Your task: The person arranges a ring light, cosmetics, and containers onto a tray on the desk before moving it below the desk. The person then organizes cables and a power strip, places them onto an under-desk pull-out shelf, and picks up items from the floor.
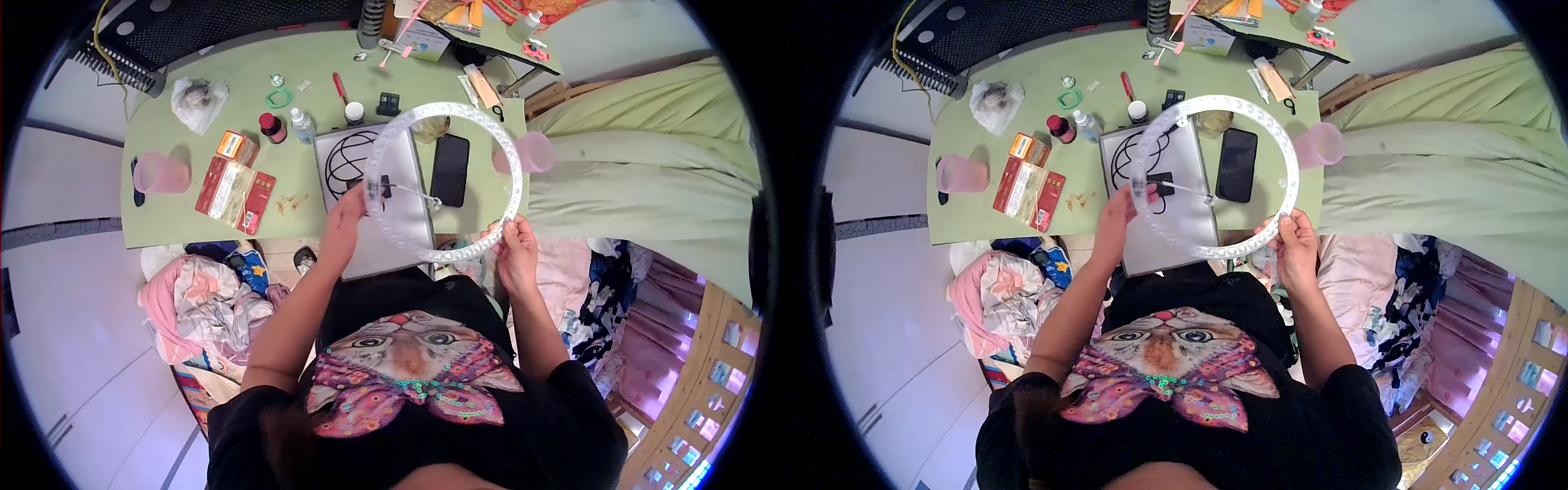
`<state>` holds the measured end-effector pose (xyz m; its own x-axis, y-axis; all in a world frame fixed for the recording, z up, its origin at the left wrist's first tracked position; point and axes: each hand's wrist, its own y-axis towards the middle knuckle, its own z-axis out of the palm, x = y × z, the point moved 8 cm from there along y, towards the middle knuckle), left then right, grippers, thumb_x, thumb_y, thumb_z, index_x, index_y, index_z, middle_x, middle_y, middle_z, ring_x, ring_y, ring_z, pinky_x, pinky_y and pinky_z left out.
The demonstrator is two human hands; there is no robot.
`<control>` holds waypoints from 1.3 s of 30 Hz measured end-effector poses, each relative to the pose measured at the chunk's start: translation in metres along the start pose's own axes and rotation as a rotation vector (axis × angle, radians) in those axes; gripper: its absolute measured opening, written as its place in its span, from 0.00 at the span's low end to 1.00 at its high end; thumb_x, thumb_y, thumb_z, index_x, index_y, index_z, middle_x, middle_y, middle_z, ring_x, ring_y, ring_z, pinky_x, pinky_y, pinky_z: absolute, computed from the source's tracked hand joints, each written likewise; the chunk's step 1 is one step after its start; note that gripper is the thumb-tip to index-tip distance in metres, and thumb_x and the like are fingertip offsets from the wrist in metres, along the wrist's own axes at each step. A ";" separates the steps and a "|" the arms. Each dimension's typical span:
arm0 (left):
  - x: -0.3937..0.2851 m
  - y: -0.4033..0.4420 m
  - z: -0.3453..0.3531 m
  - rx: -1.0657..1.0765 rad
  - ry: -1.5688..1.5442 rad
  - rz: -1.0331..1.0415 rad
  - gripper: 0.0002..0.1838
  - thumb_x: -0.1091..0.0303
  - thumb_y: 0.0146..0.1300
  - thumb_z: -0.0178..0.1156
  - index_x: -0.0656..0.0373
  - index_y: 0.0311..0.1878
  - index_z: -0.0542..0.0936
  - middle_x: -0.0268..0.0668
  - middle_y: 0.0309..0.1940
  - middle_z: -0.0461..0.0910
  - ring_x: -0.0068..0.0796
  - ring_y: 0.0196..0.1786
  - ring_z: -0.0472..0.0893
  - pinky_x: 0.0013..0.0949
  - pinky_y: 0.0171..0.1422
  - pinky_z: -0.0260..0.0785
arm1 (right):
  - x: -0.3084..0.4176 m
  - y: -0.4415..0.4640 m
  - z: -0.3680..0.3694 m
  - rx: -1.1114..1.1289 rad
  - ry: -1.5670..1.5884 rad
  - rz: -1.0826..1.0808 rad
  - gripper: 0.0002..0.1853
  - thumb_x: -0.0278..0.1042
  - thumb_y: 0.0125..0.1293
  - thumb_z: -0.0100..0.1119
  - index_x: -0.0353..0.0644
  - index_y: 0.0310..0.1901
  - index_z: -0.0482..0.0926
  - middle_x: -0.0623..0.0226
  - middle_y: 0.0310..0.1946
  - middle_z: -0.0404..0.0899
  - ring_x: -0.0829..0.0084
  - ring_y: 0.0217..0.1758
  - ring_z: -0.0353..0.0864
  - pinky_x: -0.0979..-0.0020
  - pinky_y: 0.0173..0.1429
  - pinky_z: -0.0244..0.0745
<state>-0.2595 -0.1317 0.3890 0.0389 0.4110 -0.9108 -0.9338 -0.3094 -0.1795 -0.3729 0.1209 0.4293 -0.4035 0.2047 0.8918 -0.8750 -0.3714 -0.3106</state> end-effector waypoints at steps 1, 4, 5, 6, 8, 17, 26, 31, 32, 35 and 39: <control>-0.009 -0.009 0.004 -0.002 -0.001 -0.001 0.25 0.56 0.65 0.43 0.62 0.60 0.59 0.44 0.58 0.64 0.37 0.56 0.70 0.41 0.60 0.58 | 0.002 0.000 0.006 0.026 -0.002 0.000 0.10 0.33 0.65 0.46 0.36 0.44 0.66 0.60 0.31 0.76 0.69 0.32 0.79 0.72 0.38 0.77; -0.044 -0.030 0.006 -0.097 -0.103 0.122 0.25 0.55 0.67 0.39 0.62 0.60 0.59 0.43 0.54 0.68 0.34 0.52 0.73 0.33 0.55 0.63 | 0.006 0.001 0.025 0.090 -0.007 0.018 0.10 0.34 0.65 0.47 0.37 0.43 0.66 0.60 0.31 0.76 0.69 0.32 0.79 0.73 0.37 0.77; -0.051 -0.034 0.007 -0.090 -0.102 0.105 0.25 0.54 0.66 0.40 0.62 0.60 0.59 0.43 0.53 0.68 0.35 0.52 0.73 0.33 0.55 0.64 | 0.008 0.001 0.033 0.129 0.005 0.016 0.10 0.34 0.65 0.47 0.37 0.42 0.66 0.59 0.31 0.76 0.68 0.32 0.79 0.72 0.37 0.77; -0.058 -0.038 0.009 -0.082 -0.102 0.088 0.26 0.54 0.66 0.40 0.62 0.60 0.59 0.43 0.53 0.69 0.36 0.52 0.73 0.33 0.54 0.65 | 0.010 0.001 0.041 0.167 0.017 0.015 0.10 0.34 0.64 0.47 0.37 0.41 0.66 0.59 0.31 0.76 0.68 0.32 0.79 0.72 0.37 0.77; -0.067 -0.044 0.008 -0.078 -0.164 0.076 0.23 0.60 0.66 0.42 0.63 0.60 0.59 0.44 0.52 0.70 0.34 0.53 0.72 0.35 0.58 0.61 | 0.017 -0.001 0.054 0.205 0.028 0.009 0.10 0.34 0.64 0.48 0.37 0.41 0.66 0.59 0.31 0.76 0.68 0.32 0.79 0.72 0.37 0.77; -0.098 -0.064 0.025 -0.043 -0.561 0.157 0.23 0.53 0.66 0.37 0.64 0.54 0.63 0.47 0.45 0.74 0.43 0.51 0.73 0.42 0.60 0.61 | 0.037 -0.009 0.085 0.325 0.024 -0.045 0.10 0.35 0.64 0.48 0.39 0.41 0.66 0.60 0.31 0.75 0.70 0.31 0.78 0.74 0.36 0.75; -0.038 -0.043 0.005 -0.040 -0.495 0.025 0.19 0.54 0.66 0.41 0.59 0.51 0.64 0.47 0.40 0.75 0.42 0.46 0.76 0.42 0.53 0.68 | -0.006 0.005 0.069 0.297 0.010 0.210 0.13 0.34 0.63 0.49 0.41 0.47 0.65 0.62 0.33 0.76 0.69 0.34 0.80 0.73 0.37 0.77; 0.032 -0.036 -0.010 0.081 0.449 -0.133 0.23 0.54 0.56 0.56 0.59 0.49 0.70 0.38 0.47 0.74 0.33 0.49 0.74 0.34 0.52 0.65 | -0.022 0.013 0.009 0.202 -0.274 0.229 0.15 0.26 0.62 0.48 0.39 0.51 0.63 0.61 0.30 0.77 0.66 0.32 0.80 0.71 0.36 0.78; 0.034 -0.033 -0.013 0.081 0.447 -0.135 0.23 0.54 0.56 0.56 0.59 0.49 0.70 0.38 0.47 0.74 0.33 0.49 0.74 0.34 0.52 0.65 | -0.021 0.012 -0.003 0.177 -0.286 0.214 0.14 0.27 0.62 0.49 0.39 0.49 0.64 0.62 0.30 0.77 0.67 0.31 0.80 0.73 0.35 0.77; 0.004 -0.013 -0.024 -0.139 1.176 0.206 0.33 0.52 0.44 0.64 0.53 0.55 0.67 0.40 0.57 0.64 0.41 0.57 0.67 0.43 0.57 0.61 | -0.020 0.009 -0.031 0.114 -0.350 0.212 0.12 0.28 0.62 0.50 0.40 0.47 0.65 0.62 0.30 0.77 0.69 0.30 0.80 0.75 0.32 0.76; 0.001 0.019 0.002 -0.169 1.671 0.377 0.37 0.52 0.43 0.65 0.49 0.58 0.64 0.41 0.59 0.59 0.51 0.60 0.61 0.56 0.58 0.55 | -0.028 0.010 -0.044 0.067 -0.448 0.238 0.11 0.29 0.62 0.50 0.42 0.45 0.66 0.63 0.30 0.78 0.70 0.29 0.80 0.77 0.29 0.75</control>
<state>-0.2776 -0.1349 0.3854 0.2450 -0.9344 -0.2587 -0.9370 -0.2967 0.1842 -0.3818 0.1515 0.3873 -0.4222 -0.2957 0.8569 -0.7477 -0.4208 -0.5137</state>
